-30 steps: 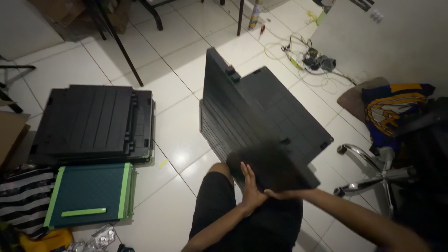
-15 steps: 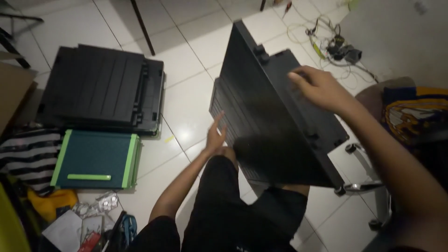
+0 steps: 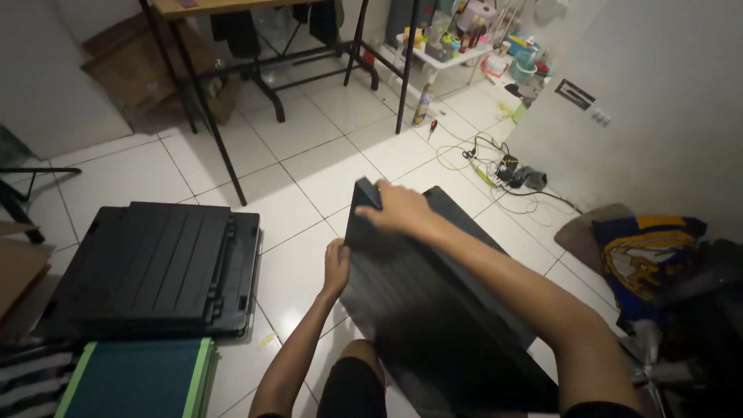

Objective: The person assembles a collapsible plastic storage crate by hand. They unfold the sides, attach the green plastic frame pieces, and secure the black lid. The person repeats this process for multiple crates, stacking the finished units.

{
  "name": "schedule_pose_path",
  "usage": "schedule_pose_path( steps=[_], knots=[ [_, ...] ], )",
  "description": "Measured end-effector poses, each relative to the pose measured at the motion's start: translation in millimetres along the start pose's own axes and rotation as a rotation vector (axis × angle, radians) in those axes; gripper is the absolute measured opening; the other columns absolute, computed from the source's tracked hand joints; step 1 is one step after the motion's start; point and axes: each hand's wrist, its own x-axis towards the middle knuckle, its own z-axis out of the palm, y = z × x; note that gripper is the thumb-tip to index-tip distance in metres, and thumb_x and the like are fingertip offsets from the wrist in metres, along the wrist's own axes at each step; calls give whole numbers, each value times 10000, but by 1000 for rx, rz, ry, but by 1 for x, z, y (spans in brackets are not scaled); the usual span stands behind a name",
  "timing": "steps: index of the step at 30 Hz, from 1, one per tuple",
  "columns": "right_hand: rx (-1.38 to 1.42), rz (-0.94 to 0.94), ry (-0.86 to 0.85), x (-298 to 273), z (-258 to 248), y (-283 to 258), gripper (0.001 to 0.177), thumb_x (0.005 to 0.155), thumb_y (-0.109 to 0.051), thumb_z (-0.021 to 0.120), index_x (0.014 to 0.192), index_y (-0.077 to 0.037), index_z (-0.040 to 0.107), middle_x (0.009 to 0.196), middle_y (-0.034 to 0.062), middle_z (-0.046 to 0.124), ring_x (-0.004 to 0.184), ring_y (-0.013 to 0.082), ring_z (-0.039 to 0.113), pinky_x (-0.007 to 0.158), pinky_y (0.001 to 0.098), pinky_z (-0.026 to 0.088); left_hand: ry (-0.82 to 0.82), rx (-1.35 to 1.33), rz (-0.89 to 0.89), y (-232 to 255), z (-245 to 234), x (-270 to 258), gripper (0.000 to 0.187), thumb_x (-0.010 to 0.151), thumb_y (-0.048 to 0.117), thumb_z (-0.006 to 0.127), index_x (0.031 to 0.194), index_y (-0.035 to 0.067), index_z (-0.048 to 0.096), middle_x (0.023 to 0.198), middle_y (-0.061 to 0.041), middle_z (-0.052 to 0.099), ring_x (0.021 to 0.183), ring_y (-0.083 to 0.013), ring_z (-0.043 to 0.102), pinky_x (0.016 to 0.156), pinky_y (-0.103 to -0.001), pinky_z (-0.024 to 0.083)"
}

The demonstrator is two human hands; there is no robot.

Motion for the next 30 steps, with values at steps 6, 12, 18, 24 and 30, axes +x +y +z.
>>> schedule_pose_path(
  steps=[6, 12, 18, 24, 30],
  knots=[
    [-71, -87, -68, -14, 14, -7, 529, 897, -435, 709, 1136, 16, 572, 928, 258, 721, 904, 439, 705, 797, 515, 566, -226, -401, -188, -14, -3, 39, 430, 1069, 316, 491, 1144, -30, 735, 1069, -127, 754, 1000, -182, 670, 931, -311, 515],
    [-46, -65, -132, -23, 0, -8, 440, 918, -367, 685, 1083, 22, 563, 921, 264, 715, 903, 450, 698, 795, 529, 560, -173, -288, -349, -17, 0, 23, 488, 1073, 366, 512, 1080, -58, 753, 943, -119, 770, 868, -150, 661, 816, -301, 528],
    [-4, -99, -163, -34, -6, -13, 423, 919, -317, 683, 1092, 46, 548, 925, 290, 711, 910, 463, 698, 814, 523, 564, -3, -304, -284, -13, 2, 12, 523, 1080, 374, 535, 868, -59, 739, 706, -5, 633, 663, -89, 514, 611, -283, 444],
    [-38, -102, -69, -74, -79, -23, 461, 934, -349, 681, 1109, 46, 519, 843, 315, 688, 843, 498, 675, 763, 551, 544, 16, -243, -236, -13, 1, 14, 430, 1061, 350, 565, 909, -25, 711, 729, -2, 588, 687, -97, 495, 618, -291, 419],
    [19, -96, 130, -96, -127, -1, 512, 945, -422, 702, 1064, 43, 526, 767, 307, 663, 751, 485, 665, 674, 540, 518, 148, -187, -42, 3, 12, 1, 449, 1087, 405, 539, 1142, -8, 708, 957, -39, 734, 864, -102, 647, 778, -269, 513]
  ],
)
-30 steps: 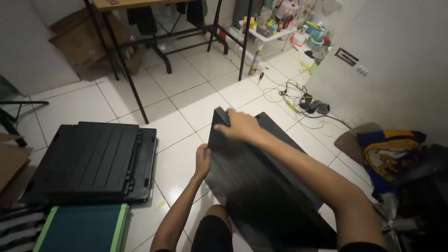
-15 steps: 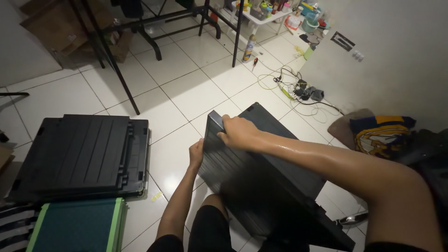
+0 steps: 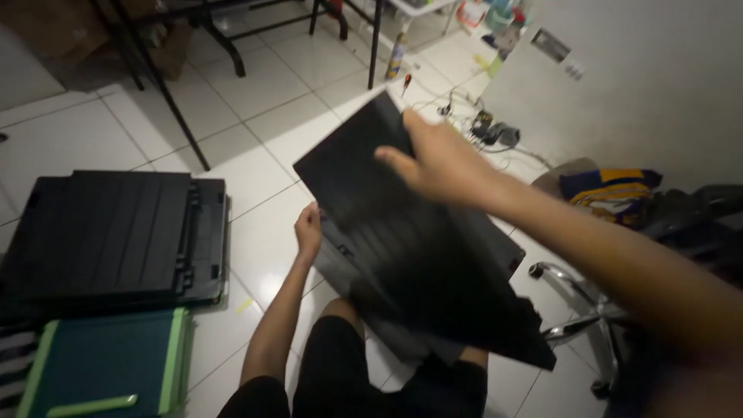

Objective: The person assembles a collapsible plastic storage crate by hand. They unfold the sides, attach the green plastic frame pieces, and secure the black lid. The person repeats this process for multiple crates, stacking the finished units.

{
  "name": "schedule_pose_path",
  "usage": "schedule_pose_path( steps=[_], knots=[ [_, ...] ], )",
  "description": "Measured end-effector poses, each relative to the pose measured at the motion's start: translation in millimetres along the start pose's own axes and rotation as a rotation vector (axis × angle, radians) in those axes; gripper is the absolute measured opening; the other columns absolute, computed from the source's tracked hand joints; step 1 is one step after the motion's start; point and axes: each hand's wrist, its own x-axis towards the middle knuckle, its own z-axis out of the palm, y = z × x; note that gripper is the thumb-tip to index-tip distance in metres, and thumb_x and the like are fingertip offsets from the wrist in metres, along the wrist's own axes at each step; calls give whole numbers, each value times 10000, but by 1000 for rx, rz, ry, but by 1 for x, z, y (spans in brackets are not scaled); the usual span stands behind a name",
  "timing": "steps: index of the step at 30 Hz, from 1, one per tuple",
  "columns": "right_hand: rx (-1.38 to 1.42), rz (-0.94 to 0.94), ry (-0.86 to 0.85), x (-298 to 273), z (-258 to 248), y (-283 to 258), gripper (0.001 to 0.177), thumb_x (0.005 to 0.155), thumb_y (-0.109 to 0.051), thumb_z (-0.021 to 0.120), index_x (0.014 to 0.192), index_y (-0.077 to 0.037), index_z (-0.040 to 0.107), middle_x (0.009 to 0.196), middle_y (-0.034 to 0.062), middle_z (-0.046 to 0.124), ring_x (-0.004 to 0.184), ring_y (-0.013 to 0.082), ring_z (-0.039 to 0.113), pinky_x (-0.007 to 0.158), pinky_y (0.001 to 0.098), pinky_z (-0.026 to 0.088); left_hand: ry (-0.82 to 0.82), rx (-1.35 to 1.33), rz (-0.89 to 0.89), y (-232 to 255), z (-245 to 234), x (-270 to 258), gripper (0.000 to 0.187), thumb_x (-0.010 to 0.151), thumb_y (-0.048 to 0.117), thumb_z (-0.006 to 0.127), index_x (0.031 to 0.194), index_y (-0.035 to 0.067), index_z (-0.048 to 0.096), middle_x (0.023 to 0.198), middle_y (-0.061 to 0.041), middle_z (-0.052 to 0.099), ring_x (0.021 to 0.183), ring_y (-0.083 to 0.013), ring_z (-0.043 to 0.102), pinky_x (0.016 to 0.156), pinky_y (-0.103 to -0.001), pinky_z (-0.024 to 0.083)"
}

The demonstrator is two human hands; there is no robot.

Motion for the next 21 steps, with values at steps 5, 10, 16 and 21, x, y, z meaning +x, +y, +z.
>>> schedule_pose_path(
  steps=[5, 10, 16, 21],
  knots=[
    [71, -168, 84, 32, 11, 27, 487, 948, -428, 756, 1031, 36, 631, 837, 230, 695, 776, 374, 697, 670, 460, 530, 18, -714, -412, 75, -19, -87, 606, 1079, 520, 431, 1352, -3, 572, 1309, -108, 659, 1202, -195, 618, 1026, -315, 480],
    [497, 65, -138, 42, 61, 52, 507, 911, -466, 714, 1156, -27, 655, 883, 97, 735, 793, 199, 724, 699, 359, 571, -125, -869, -560, 155, -60, -154, 769, 1009, 547, 440, 1551, 18, 307, 1503, -189, 502, 1362, -329, 512, 1109, -442, 455],
    [1622, 305, -386, -7, 167, 131, 600, 1041, -622, 433, 1413, -191, 623, 968, 35, 643, 817, 117, 612, 717, 268, 498, 41, -813, -650, 165, -114, -154, 799, 979, 553, 503, 1542, 14, 331, 1496, -218, 496, 1360, -378, 516, 1128, -508, 449],
    [743, 218, -94, -128, 325, 163, 445, 1018, -328, 612, 1390, -88, 645, 1217, 74, 681, 978, 142, 576, 847, 303, 469, 79, -793, -550, 151, -164, -155, 770, 994, 542, 512, 1527, 10, 349, 1463, -223, 506, 1326, -385, 533, 1096, -527, 481]
  ],
)
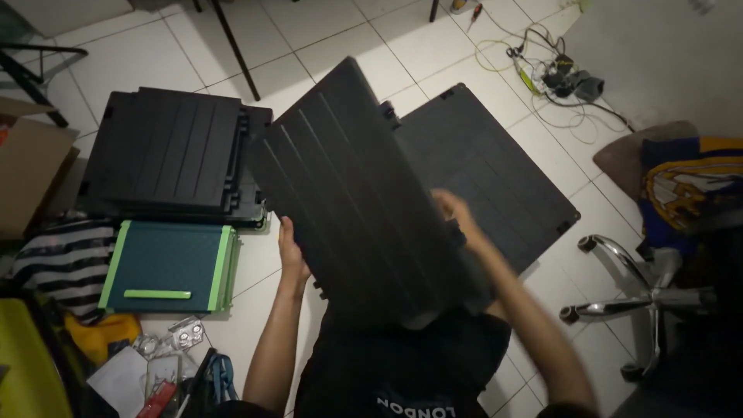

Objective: The person assembles a collapsible plastic storage crate by hand. They unfold the sides, attach the green plastic frame pieces, and secure the black lid. The person repeats this process for multiple crates, stacking the finished units.

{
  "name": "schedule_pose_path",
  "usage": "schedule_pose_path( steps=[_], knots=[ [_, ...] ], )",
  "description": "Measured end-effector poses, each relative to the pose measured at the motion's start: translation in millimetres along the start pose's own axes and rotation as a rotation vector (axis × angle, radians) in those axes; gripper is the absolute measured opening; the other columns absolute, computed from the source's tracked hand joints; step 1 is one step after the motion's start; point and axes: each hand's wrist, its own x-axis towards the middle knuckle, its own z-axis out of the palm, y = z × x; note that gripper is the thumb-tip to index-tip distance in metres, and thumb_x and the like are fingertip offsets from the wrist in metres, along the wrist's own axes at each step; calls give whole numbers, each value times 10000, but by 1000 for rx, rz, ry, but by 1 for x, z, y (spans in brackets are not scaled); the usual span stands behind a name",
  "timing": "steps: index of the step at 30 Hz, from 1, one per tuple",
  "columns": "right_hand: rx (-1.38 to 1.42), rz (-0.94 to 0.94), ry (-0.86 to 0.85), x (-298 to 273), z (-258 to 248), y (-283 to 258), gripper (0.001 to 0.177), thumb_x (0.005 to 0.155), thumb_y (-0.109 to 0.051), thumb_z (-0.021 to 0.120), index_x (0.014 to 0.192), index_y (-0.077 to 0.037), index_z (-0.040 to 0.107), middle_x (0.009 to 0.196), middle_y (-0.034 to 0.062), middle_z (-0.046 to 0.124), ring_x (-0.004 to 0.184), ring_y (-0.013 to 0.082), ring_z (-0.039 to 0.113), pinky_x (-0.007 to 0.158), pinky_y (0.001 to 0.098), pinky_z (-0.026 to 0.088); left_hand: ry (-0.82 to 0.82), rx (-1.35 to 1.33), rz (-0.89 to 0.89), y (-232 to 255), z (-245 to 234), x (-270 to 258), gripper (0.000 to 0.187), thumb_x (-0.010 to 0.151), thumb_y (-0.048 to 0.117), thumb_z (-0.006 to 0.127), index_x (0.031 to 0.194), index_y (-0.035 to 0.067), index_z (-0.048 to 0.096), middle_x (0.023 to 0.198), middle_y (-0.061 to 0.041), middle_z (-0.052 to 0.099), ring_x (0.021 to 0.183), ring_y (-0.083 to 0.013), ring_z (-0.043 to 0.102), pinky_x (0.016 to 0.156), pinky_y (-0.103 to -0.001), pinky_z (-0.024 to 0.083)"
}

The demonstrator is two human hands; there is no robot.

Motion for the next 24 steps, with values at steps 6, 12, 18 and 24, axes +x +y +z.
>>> schedule_pose_path(
  steps=[6, 12, 18, 24],
  knots=[
    [-509, -248, -84, -60, 94, 79, 483, 965, -246, 601, 1431, -117, 597, 1355, 57, 610, 1160, 166, 521, 990, 376, 385, 98, 46, -3, 5, -26, -9, 717, 997, 524, 488, 1514, 44, 362, 1429, -201, 535, 1303, -362, 553, 1061, -506, 514],
    [-868, -416, -13, -39, 86, 100, 561, 913, -164, 590, 1472, -146, 549, 1494, 39, 540, 1343, 189, 467, 1133, 450, 301, 113, 11, 26, 5, -32, -18, 692, 1000, 483, 522, 1500, 26, 379, 1412, -206, 544, 1280, -356, 563, 1052, -498, 525],
    [-1018, -478, 126, -9, 19, 100, 663, 861, -82, 580, 1513, -176, 501, 1633, 22, 469, 1525, 213, 412, 1275, 524, 218, 193, 46, 51, 4, -36, -38, 699, 985, 496, 541, 1493, 34, 410, 1404, -187, 564, 1269, -329, 581, 1050, -449, 534],
    [-697, -241, 208, 7, -7, 82, 405, 944, -103, 604, 1346, -139, 638, 1522, 111, 554, 1467, 279, 456, 1245, 614, 153, 212, 27, 79, -3, -35, -41, 688, 977, 491, 555, 1484, 44, 425, 1410, -173, 562, 1269, -316, 582, 1050, -445, 526]
  ],
)
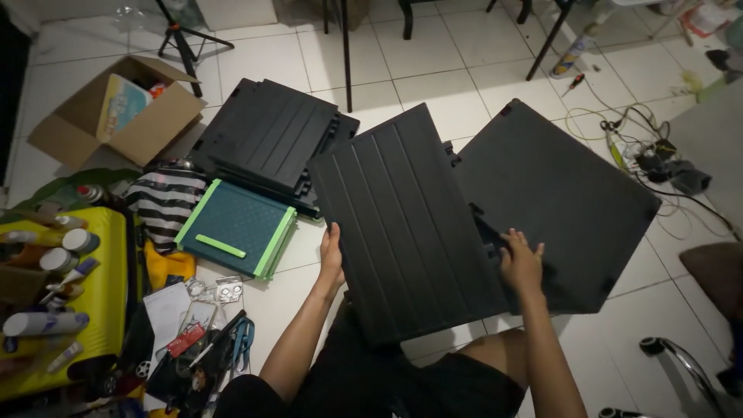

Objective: The person assembles a collapsible plastic storage crate by hand. They unfold the sides, attach the green plastic frame pieces, and secure the black lid. The person repeats this process for multiple crates, stacking the finished units.

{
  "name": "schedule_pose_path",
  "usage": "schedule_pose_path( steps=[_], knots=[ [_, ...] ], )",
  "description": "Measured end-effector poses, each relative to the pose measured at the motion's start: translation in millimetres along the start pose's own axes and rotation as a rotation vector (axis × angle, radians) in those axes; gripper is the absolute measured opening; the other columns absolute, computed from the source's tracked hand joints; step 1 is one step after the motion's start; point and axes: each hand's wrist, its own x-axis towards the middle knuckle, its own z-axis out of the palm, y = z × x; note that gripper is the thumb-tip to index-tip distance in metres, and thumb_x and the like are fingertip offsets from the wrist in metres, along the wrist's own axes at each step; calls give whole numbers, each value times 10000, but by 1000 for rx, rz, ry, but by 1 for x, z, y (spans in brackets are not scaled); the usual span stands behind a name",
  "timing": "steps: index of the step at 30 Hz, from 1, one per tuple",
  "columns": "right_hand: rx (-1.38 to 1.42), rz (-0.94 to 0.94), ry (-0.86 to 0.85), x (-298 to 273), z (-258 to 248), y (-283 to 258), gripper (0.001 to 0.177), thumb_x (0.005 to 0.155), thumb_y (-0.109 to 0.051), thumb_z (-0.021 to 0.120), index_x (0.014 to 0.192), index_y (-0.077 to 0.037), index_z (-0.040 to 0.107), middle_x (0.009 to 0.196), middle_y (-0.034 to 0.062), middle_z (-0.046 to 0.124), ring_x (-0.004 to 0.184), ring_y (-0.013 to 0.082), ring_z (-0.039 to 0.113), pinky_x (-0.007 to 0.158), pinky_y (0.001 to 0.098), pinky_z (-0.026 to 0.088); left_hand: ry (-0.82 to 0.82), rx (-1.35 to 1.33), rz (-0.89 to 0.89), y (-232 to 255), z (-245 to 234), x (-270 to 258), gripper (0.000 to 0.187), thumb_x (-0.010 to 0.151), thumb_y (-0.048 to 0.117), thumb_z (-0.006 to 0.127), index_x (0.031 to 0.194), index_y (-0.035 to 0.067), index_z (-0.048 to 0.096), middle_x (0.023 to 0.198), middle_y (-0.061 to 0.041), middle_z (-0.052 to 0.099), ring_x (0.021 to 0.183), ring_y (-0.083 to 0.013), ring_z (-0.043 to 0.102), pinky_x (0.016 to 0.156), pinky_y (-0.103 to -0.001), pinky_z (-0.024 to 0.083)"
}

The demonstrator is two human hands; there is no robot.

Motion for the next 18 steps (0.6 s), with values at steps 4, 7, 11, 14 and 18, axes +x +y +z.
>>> schedule_pose_path(
  steps=[4, 7, 11, 14, 18],
  knots=[
    [292, 130, -1, 3, -9, -3, 310, 1045, -165, 589, 1325, -92, 700, 1409, 127, 651, 1362, 282, 565, 1240, 606, 194, 34, 32, 24, -10, 0, 8, 664, 992, 475, 556, 1465, 22, 451, 1398, -172, 575, 1268, -306, 585, 1052, -435, 524],
    [867, 339, -49, -8, -13, -7, 328, 1085, -264, 554, 1302, -81, 717, 1265, 146, 746, 1170, 229, 697, 1081, 456, 511, 108, 148, 42, -16, -2, 6, 655, 1005, 475, 546, 1479, 33, 450, 1427, -133, 569, 1295, -268, 568, 1075, -397, 494],
    [1136, 403, -216, -32, -4, -13, 424, 1076, -286, 587, 1433, -67, 654, 1163, 134, 662, 1047, 203, 591, 904, 340, 506, 141, 142, 39, -2, 3, -3, 648, 1006, 456, 541, 1447, -12, 464, 1367, -204, 597, 1231, -310, 613, 1035, -426, 540],
    [1186, 476, -245, -44, 8, -21, 535, 1063, -259, 624, 1557, -64, 564, 1091, 135, 616, 1006, 208, 517, 863, 341, 436, 190, 217, 35, 10, 5, -13, 622, 1004, 463, 519, 1448, 30, 464, 1384, -151, 608, 1236, -267, 629, 1041, -380, 535],
    [1241, 462, -282, -58, 24, -32, 625, 1001, -217, 686, 1563, -22, 493, 1084, 95, 592, 1065, 178, 578, 978, 307, 486, 204, 202, 83, 8, -8, -17, 576, 1009, 416, 555, 1398, -7, 516, 1292, -164, 652, 1152, -268, 656, 1000, -387, 547]
  ],
)
